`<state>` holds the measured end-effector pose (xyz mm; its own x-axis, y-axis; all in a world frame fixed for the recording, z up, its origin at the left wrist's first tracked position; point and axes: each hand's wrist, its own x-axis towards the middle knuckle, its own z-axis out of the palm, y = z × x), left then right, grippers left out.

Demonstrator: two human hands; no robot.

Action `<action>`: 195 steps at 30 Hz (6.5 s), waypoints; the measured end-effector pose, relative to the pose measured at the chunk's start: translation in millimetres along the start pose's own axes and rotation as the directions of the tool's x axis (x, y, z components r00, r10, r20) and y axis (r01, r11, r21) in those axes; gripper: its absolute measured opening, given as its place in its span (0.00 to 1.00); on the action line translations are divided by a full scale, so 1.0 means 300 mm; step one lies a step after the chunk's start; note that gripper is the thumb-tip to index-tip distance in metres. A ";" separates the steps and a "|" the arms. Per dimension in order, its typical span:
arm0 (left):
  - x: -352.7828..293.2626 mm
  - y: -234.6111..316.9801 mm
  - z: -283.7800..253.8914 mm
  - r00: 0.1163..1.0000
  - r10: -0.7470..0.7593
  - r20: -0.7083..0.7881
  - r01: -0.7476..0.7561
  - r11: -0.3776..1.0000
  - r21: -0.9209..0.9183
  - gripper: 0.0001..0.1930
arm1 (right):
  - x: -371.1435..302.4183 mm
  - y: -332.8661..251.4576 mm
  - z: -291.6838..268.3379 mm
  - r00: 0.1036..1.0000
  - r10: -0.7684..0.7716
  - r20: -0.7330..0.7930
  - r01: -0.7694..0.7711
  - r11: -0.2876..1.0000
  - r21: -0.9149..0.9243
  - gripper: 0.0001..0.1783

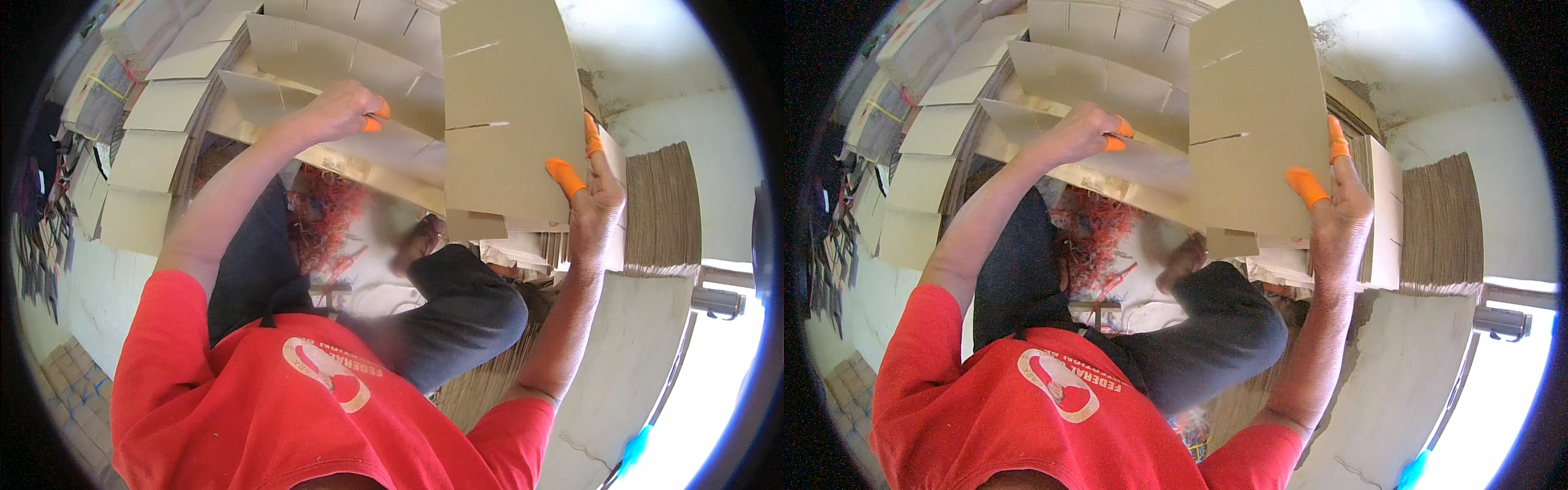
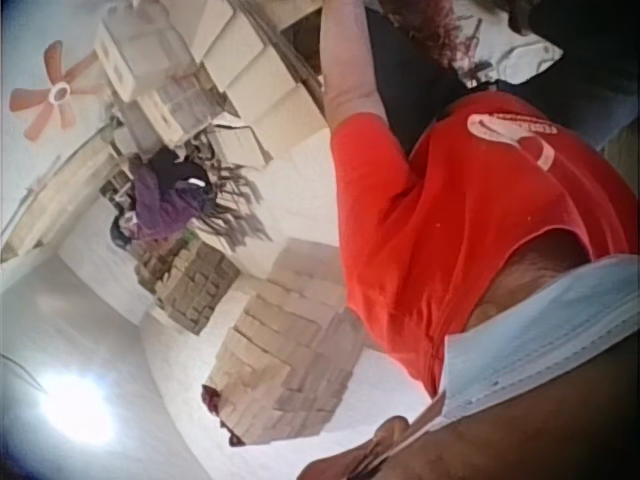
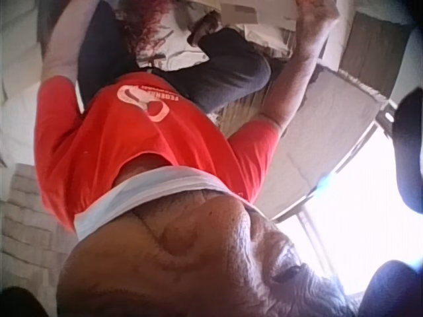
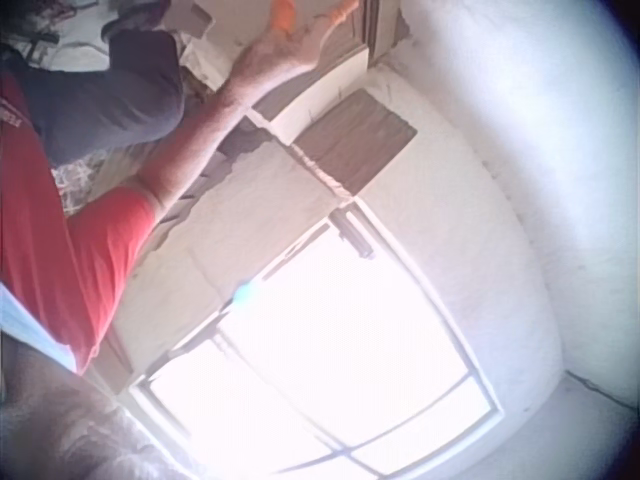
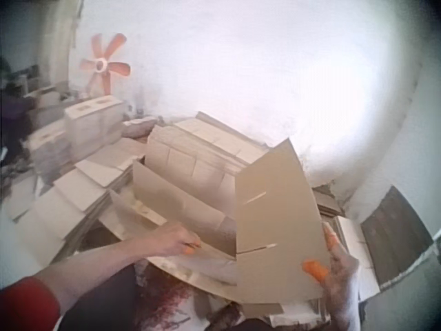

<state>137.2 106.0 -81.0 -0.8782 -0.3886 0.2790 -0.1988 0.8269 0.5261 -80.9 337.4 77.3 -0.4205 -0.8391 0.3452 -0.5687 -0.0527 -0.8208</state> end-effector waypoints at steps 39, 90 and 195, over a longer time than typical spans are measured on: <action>0.023 0.001 0.026 0.997 -0.015 -0.079 0.012 0.999 -0.049 0.10 | 0.109 0.029 0.096 0.981 0.080 0.177 -0.059 0.991 -0.118 0.35; -0.061 0.049 -0.005 0.988 -0.106 -0.117 0.106 0.994 -0.004 0.14 | -0.116 0.595 -0.396 0.942 0.030 -0.335 -0.322 0.364 -0.874 0.17; -0.100 -0.134 -0.098 0.978 -0.083 -0.191 0.097 0.993 0.065 0.10 | 0.079 0.017 0.469 0.897 -0.009 0.442 0.198 0.901 -0.385 0.26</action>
<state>184.4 72.5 -86.9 -0.7592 -0.5265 0.3826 -0.3108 0.8098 0.4975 5.7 240.9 17.3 -0.0601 -0.9914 0.1159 -0.8681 -0.0054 -0.4964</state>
